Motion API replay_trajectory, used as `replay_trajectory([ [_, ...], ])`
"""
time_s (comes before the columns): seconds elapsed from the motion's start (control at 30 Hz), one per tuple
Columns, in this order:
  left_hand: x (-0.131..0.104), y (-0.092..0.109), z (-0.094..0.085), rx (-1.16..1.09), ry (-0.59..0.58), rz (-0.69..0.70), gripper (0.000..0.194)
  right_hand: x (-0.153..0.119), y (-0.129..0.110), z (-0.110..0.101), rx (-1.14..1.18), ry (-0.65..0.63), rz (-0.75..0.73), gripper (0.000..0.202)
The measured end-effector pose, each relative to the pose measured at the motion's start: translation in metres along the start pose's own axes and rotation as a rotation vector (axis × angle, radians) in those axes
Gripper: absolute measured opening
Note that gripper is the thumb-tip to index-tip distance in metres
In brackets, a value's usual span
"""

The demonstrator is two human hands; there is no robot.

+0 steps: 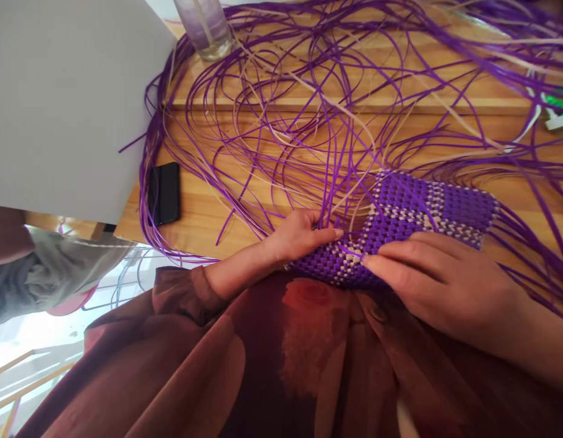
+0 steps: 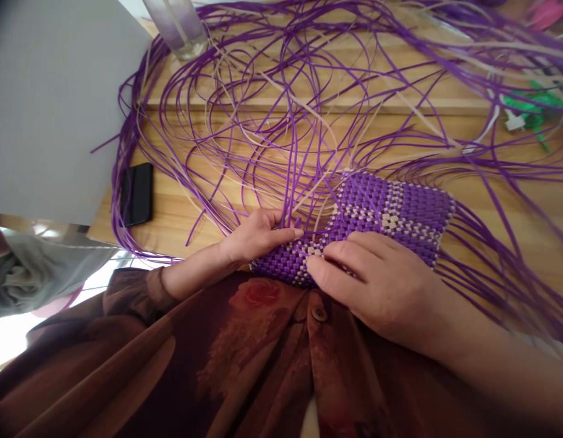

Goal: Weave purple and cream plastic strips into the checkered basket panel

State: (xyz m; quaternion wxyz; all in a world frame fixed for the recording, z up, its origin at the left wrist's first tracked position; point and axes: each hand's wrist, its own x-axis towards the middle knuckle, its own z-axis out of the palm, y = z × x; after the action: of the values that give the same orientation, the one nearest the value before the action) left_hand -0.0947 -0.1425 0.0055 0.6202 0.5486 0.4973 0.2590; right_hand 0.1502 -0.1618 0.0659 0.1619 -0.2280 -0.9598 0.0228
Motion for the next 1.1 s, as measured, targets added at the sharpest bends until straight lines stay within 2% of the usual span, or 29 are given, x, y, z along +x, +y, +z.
replay_trajectory([
  [0.07, 0.000, -0.001, -0.001, -0.001, -0.005, 0.007, 0.030, 0.002, 0.002, -0.006, -0.054, 0.029, -0.062, 0.035],
  [0.13, 0.001, -0.002, -0.001, -0.006, -0.005, 0.006, 0.030, 0.006, 0.003, -0.011, -0.128, 0.021, -0.081, 0.033],
  [0.23, 0.000, -0.001, 0.000, -0.012, 0.006, 0.009, 0.031, 0.016, 0.003, -0.015, -0.142, -0.124, 0.002, 0.024],
  [0.33, -0.002, 0.002, 0.001, -0.010, 0.033, 0.011, 0.033, 0.031, 0.003, -0.011, 0.202, -0.286, 0.087, 0.022],
  [0.4, -0.003, 0.004, 0.001, 0.003, 0.045, 0.019, 0.031, 0.043, 0.008, -0.004, 0.439, -0.332, 0.130, 0.021],
  [0.5, -0.003, 0.003, -0.001, -0.025, 0.016, 0.014, 0.028, 0.057, 0.025, 0.006, 0.483, -0.308, 0.234, 0.019],
  [0.63, -0.002, 0.001, -0.001, -0.209, -0.040, -0.067, 0.032, 0.065, 0.045, 0.016, 0.428, -0.332, 0.312, 0.021],
  [0.8, -0.005, 0.004, 0.003, -0.437, -0.068, -0.156, 0.030, 0.064, 0.047, 0.017, 0.419, -0.342, 0.328, 0.022],
  [0.87, -0.008, 0.006, 0.004, -0.439, -0.069, -0.166, 0.033, 0.067, 0.045, 0.017, 0.426, -0.328, 0.329, 0.021],
  [1.0, -0.010, 0.009, 0.002, -0.288, -0.046, -0.138, 0.034, 0.074, 0.046, 0.018, 0.433, -0.351, 0.324, 0.019],
  [1.1, -0.010, 0.009, 0.001, -0.228, -0.025, -0.122, 0.031, 0.075, 0.048, 0.020, 0.464, -0.407, 0.416, 0.014],
])
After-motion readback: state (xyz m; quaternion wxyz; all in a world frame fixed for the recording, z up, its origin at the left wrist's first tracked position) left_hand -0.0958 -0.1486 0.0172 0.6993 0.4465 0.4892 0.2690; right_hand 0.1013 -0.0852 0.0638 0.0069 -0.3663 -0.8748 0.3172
